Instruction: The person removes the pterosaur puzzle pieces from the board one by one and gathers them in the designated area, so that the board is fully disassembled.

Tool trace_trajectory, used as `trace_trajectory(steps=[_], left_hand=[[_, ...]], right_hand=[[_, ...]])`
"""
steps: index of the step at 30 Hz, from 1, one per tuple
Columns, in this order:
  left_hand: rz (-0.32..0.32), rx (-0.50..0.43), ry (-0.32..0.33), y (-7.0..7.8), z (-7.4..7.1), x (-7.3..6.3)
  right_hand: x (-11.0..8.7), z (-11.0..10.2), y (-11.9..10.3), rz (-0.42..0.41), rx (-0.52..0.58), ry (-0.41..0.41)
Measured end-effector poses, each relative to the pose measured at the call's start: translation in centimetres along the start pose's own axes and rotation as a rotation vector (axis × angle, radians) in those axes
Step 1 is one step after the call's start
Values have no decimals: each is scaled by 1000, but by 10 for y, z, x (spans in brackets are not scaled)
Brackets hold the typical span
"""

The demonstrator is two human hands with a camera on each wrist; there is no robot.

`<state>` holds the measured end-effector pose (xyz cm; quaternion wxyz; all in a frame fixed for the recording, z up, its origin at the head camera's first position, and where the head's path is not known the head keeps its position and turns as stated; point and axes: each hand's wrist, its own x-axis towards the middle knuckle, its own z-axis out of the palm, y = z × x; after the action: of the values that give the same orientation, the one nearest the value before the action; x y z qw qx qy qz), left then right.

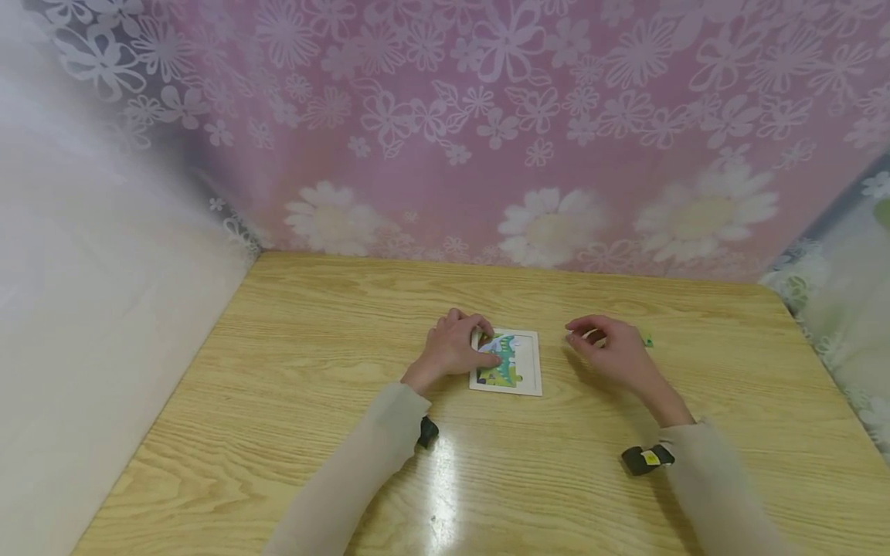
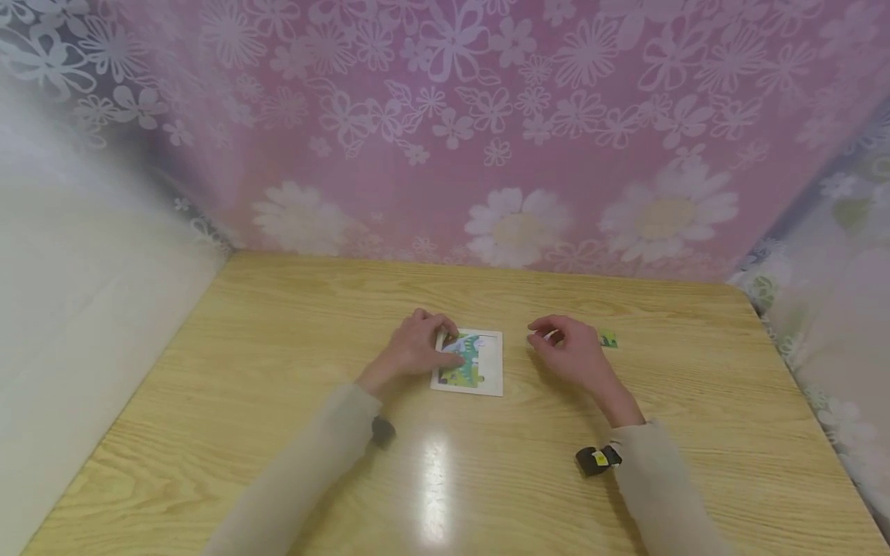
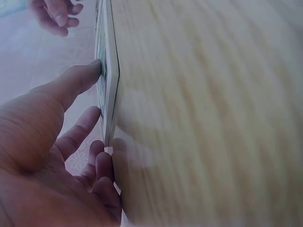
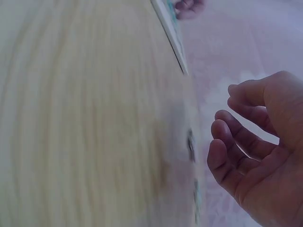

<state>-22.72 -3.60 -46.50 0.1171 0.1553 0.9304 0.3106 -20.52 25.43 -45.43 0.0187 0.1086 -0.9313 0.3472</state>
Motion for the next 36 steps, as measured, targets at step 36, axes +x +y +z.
trace_trajectory(steps=[36], left_hand=[[-49, 13, -13, 2, -1, 3]], right_hand=[[34, 53, -32, -127, -111, -131]])
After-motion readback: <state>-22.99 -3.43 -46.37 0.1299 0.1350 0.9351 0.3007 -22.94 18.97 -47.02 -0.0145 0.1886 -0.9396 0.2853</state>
